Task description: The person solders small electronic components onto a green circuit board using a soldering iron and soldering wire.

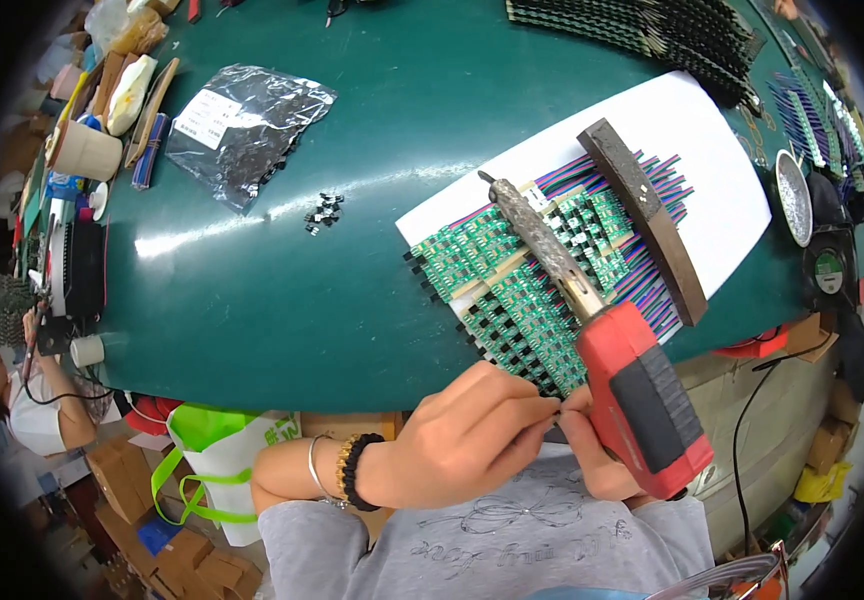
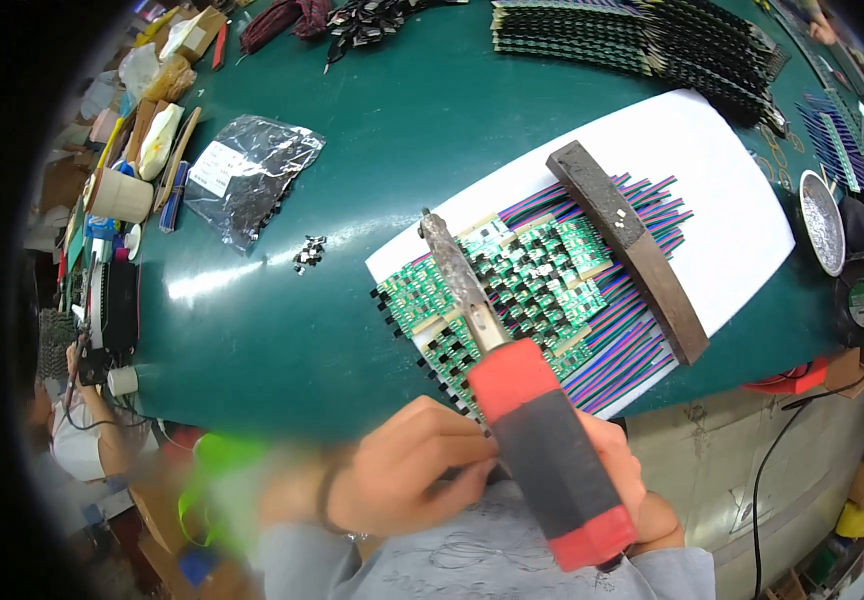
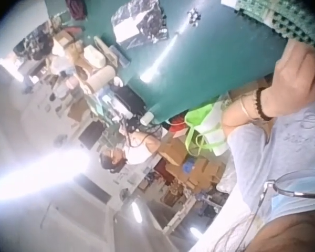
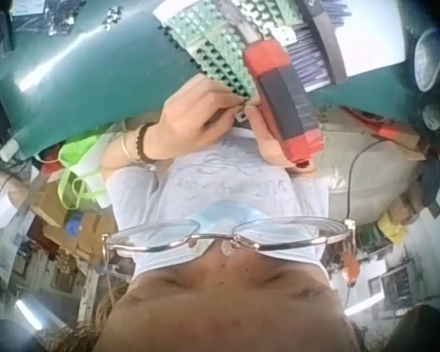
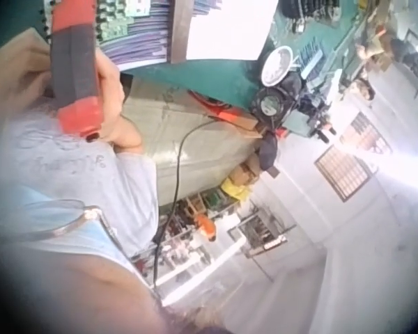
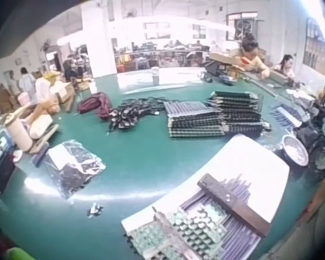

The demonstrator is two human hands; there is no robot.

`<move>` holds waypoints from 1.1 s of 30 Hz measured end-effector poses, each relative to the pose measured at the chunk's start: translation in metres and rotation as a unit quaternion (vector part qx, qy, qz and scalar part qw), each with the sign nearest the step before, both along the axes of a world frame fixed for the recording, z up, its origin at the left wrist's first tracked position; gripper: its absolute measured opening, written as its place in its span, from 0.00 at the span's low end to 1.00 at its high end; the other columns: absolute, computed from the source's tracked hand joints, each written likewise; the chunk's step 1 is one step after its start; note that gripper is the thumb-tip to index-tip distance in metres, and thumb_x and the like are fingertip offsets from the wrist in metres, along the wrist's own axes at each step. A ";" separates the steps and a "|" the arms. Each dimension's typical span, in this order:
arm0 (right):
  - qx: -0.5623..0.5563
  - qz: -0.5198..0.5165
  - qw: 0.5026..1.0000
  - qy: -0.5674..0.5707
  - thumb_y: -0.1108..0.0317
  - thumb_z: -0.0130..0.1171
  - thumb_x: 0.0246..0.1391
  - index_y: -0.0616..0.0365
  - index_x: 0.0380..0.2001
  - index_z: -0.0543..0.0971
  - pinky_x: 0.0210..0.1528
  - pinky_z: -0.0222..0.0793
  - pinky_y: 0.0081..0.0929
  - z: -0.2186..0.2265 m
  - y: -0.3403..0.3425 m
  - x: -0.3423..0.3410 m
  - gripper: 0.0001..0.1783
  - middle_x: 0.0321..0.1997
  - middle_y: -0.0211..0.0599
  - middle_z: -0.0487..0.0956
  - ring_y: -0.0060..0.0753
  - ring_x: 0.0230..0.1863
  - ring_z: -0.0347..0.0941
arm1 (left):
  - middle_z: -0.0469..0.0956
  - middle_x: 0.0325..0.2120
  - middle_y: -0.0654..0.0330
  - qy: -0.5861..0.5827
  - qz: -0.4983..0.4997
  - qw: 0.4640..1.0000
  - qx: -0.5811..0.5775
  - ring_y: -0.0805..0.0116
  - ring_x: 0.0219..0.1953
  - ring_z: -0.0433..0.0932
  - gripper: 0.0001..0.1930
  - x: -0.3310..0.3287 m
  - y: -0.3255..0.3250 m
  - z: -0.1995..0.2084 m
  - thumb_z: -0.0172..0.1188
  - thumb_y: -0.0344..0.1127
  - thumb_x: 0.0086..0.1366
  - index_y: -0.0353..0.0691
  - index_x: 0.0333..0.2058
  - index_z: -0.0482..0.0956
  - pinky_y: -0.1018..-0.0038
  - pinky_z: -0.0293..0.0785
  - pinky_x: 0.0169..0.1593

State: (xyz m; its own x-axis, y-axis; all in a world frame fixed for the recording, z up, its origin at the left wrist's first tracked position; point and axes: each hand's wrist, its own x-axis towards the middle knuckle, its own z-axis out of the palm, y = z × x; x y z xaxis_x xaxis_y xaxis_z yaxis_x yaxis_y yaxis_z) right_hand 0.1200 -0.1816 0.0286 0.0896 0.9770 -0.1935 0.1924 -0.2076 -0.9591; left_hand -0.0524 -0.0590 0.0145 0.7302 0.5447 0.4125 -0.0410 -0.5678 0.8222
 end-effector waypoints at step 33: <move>0.233 0.047 0.958 0.157 0.42 0.58 0.59 0.69 0.66 0.54 0.20 0.67 0.26 -0.049 -0.037 0.009 0.48 0.12 0.26 0.68 0.25 0.12 0.64 | 0.76 0.24 0.60 0.105 0.143 0.983 0.052 0.68 0.25 0.76 0.08 -0.027 0.085 -0.027 0.66 0.19 0.49 0.34 0.29 0.79 0.77 0.70 0.22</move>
State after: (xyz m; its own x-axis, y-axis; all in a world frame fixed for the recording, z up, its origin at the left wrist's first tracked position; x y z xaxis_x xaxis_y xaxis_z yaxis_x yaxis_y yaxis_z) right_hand 0.1289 -0.2189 -0.0207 0.0068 0.9647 0.2634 -0.1248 0.2621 -0.9569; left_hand -0.0795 0.0263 -0.0121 0.6279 0.7032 0.3335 0.2968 -0.6125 0.7327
